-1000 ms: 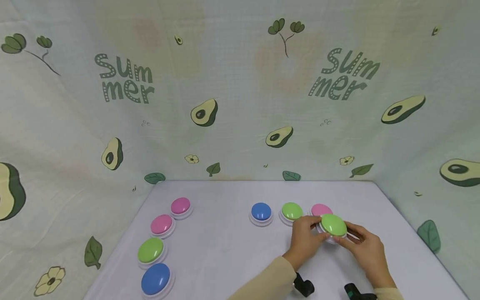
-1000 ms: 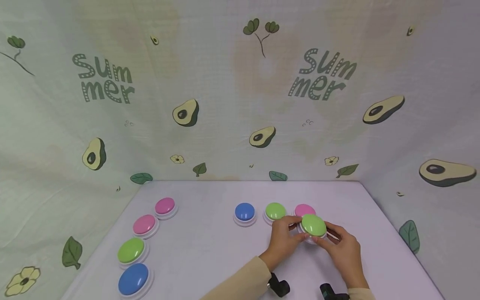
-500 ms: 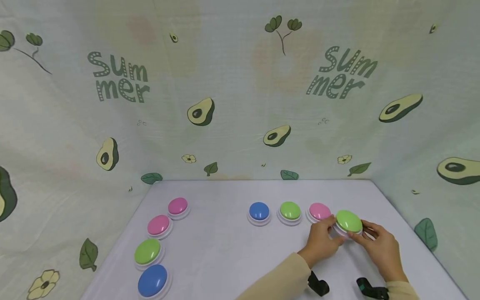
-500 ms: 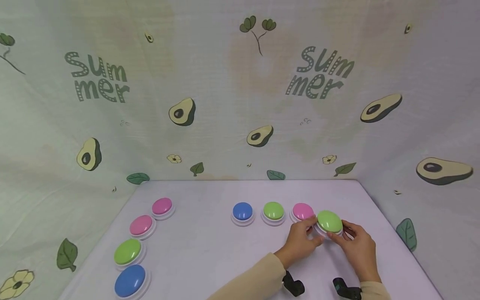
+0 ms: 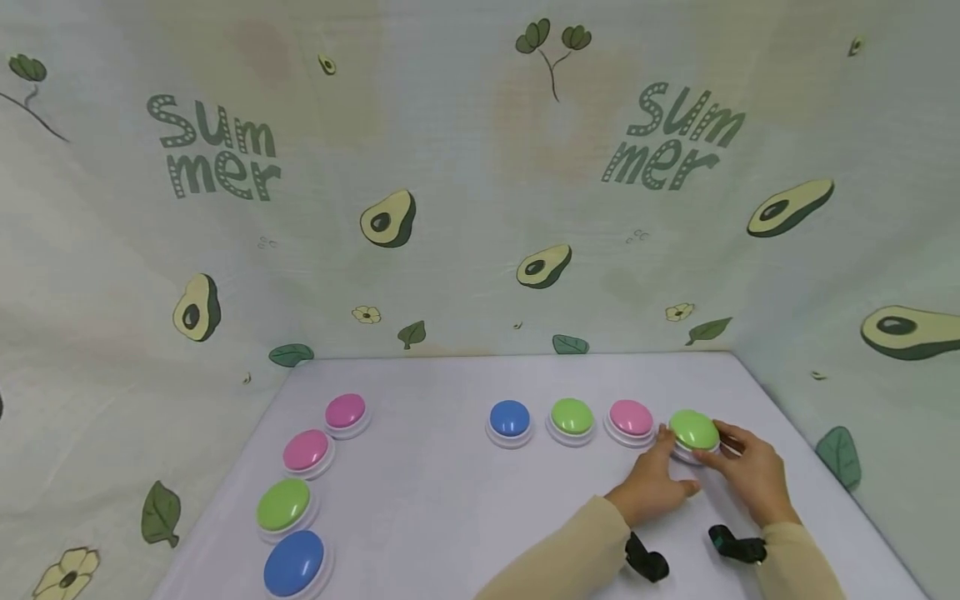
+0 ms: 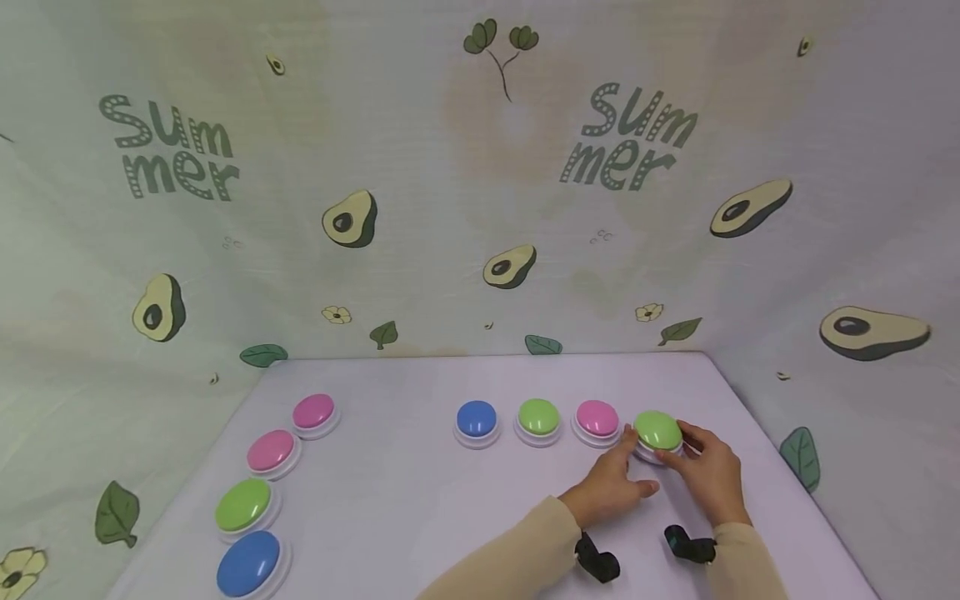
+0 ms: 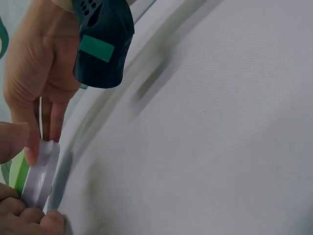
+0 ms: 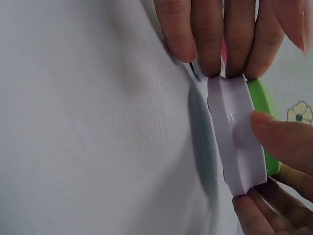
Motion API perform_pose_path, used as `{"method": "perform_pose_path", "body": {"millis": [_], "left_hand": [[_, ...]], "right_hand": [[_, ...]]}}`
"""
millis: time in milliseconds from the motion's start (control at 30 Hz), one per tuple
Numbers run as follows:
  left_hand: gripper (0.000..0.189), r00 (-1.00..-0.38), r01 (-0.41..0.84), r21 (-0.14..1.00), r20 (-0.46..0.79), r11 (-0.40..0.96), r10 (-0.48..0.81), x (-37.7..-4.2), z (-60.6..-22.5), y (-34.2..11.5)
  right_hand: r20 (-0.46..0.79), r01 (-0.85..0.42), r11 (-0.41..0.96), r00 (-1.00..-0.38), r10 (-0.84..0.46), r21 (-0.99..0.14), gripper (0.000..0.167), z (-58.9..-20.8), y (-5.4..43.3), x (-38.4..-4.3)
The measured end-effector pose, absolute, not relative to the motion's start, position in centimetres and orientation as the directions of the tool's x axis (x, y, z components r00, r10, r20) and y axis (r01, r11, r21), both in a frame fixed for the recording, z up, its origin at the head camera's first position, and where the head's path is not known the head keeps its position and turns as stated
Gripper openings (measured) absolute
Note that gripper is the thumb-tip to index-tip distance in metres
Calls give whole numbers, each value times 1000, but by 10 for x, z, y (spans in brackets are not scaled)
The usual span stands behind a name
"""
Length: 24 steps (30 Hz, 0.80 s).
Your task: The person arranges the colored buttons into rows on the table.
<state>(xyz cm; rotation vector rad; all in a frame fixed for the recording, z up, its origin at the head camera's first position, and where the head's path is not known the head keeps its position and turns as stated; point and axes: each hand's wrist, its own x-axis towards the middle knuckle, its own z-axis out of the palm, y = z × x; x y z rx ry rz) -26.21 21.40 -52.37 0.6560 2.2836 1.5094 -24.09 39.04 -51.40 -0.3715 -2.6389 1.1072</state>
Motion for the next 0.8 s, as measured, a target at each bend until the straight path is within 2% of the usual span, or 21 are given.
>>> {"method": "perform_pose_path", "body": {"millis": [467,800], "left_hand": [[79,-854,95,931,-106,352,509,-273,-519,226],[79,-859,113,924,-94,365,504,-277,-520,230]], "right_hand": [[23,198,622,-944,329,-758,76,-515,395,-263],[27,188,597,-943,332,-780,73,-519,396,-267]]}}
